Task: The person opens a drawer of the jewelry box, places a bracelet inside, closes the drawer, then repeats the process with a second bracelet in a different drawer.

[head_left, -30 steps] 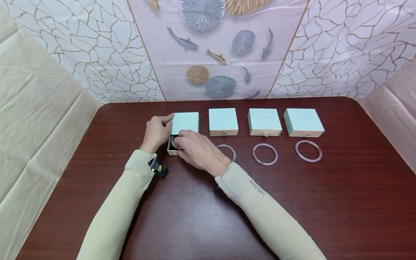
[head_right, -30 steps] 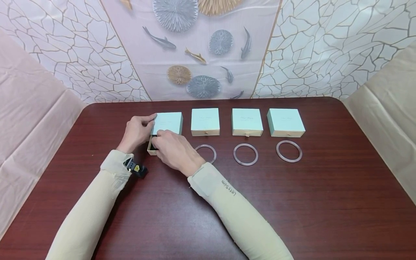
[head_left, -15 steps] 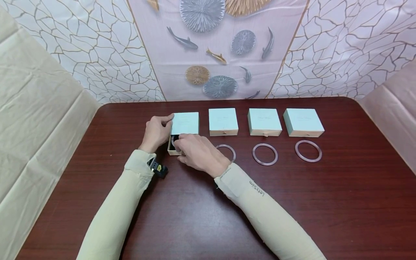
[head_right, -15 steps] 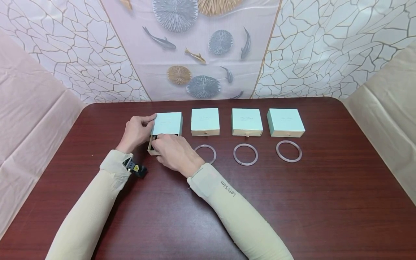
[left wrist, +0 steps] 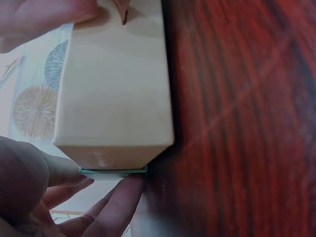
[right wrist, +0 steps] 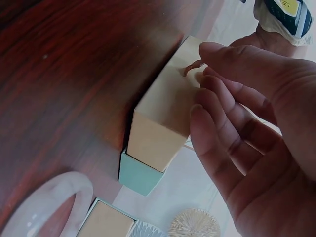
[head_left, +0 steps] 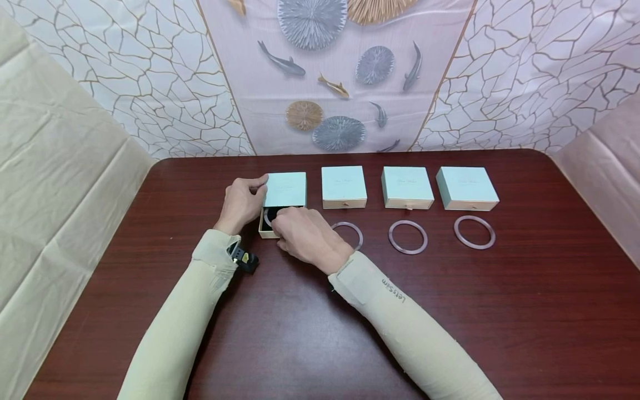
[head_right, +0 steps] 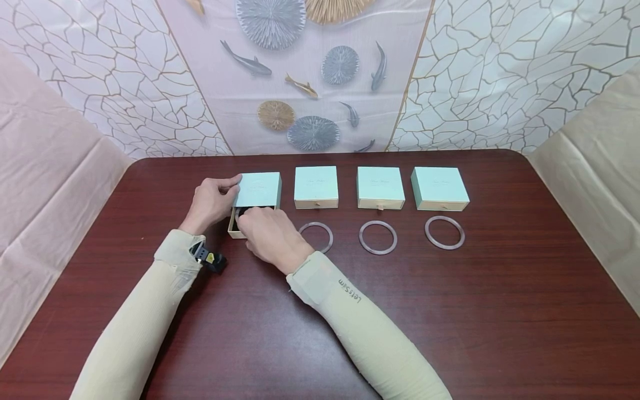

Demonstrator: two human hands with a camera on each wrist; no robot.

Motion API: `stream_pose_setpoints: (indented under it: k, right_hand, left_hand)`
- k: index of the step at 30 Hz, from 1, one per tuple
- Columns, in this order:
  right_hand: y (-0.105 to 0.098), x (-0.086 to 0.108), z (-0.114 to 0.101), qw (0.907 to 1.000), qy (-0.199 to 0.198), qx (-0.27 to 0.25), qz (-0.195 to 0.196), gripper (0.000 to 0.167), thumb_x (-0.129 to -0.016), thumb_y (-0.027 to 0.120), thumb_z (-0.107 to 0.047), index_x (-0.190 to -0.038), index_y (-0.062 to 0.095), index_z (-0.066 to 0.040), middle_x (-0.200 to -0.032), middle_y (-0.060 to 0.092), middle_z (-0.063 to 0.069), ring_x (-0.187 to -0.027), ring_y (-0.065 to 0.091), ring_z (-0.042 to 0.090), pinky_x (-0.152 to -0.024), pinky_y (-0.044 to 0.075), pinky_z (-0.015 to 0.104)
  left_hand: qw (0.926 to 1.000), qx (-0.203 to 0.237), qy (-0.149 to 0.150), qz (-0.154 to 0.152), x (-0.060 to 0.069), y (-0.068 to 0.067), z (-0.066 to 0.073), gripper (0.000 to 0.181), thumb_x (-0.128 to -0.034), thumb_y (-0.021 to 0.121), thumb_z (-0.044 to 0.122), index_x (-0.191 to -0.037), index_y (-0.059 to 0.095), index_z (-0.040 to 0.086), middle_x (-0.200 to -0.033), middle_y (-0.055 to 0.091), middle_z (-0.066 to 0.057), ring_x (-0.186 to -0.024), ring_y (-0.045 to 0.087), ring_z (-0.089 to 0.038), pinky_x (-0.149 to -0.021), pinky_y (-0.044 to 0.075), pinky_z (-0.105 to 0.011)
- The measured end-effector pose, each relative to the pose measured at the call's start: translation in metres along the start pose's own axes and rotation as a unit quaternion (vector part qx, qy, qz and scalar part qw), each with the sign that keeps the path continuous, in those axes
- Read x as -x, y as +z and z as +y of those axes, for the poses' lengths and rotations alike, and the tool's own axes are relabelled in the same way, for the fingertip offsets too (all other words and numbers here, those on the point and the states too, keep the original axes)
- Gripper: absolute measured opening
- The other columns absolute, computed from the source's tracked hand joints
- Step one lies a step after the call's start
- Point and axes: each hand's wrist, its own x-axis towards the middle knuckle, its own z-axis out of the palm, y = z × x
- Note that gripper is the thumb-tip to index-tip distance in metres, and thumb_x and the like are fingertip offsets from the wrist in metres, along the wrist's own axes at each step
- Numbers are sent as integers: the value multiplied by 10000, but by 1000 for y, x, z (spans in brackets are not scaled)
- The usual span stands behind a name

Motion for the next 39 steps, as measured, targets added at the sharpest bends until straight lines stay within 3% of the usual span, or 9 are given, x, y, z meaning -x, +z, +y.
stream_pose_setpoints:
  k: [2, 7, 13, 20, 30, 33, 36, 39]
  right_hand:
    - [1, 0, 0, 9999, 13, 116, 34, 236, -856, 787, -143, -677, 641, -192, -741, 632, -60, -723, 635, 144, -619, 556, 365]
    - [1, 0, -2, 9992, 13, 368, 126, 239, -855, 791, -155, -677, 636, -190, -722, 631, -51, -705, 652, 165, -600, 552, 378]
    - [3, 1, -3, 9979, 17, 597, 258, 239, -859, 769, -128, -674, 627, -181, -699, 632, -35, -681, 658, 194, -568, 543, 381]
    - [8, 1, -8, 9947, 27, 898, 501, 384, -859, 616, 18, -556, 515, -196, -590, 572, -38, -531, 536, 143, -469, 456, 347]
    - [8, 2, -10, 9910, 32, 1183, 623, 388, -874, 586, 41, -570, 530, -193, -595, 574, -34, -519, 528, 149, -453, 407, 323]
    - [8, 3, -10, 9906, -31, 1213, 638, 377, -878, 592, 38, -579, 553, -188, -607, 580, -39, -517, 543, 150, -451, 415, 321]
    - [8, 3, -9, 9898, -86, 1259, 659, 374, -885, 600, 32, -581, 582, -184, -638, 594, -45, -518, 554, 152, -451, 423, 319]
    - [8, 3, -9, 9889, -122, 1324, 662, 380, -900, 600, 23, -583, 603, -186, -664, 603, -46, -513, 544, 143, -446, 411, 310]
  left_hand:
    - [10000, 4, 13, -9, 0, 0, 0, 382, -1051, 511, 238, -1417, 617, 208, -794, 736, -148, -412, 333, -106, -520, 375, -275]
    - [10000, 11, 30, 7, 0, -1, 0, 376, -1052, 518, 234, -1412, 623, 209, -595, 646, -76, -414, 354, -110, -531, 388, -282]
    - [10000, 10, 24, 4, 0, -1, 0, 382, -1049, 514, 229, -1415, 620, 203, -594, 648, -57, -410, 344, -114, -523, 381, -282]
    - [10000, 27, 30, -19, 0, 0, 0, 382, -1054, 510, 229, -1419, 616, 199, -507, 566, 35, -421, 354, -107, -529, 383, -283]
    - [9999, 56, 82, -49, 1, 0, 0, 384, -1060, 506, 228, -1429, 606, 190, -469, 507, 53, -431, 390, -119, -516, 393, -279]
    - [9999, 52, 97, -32, 1, 0, -1, 382, -1060, 506, 221, -1426, 608, 184, -518, 568, -57, -420, 378, -113, -511, 390, -280]
    - [9999, 29, 102, -6, 0, 1, -1, 379, -1059, 508, 215, -1420, 614, 179, -737, 704, -151, -416, 360, -101, -519, 385, -279]
    - [10000, -14, 63, -25, 0, 1, 0, 381, -1060, 503, 216, -1424, 610, 182, -892, 735, -187, -416, 339, -97, -528, 377, -279]
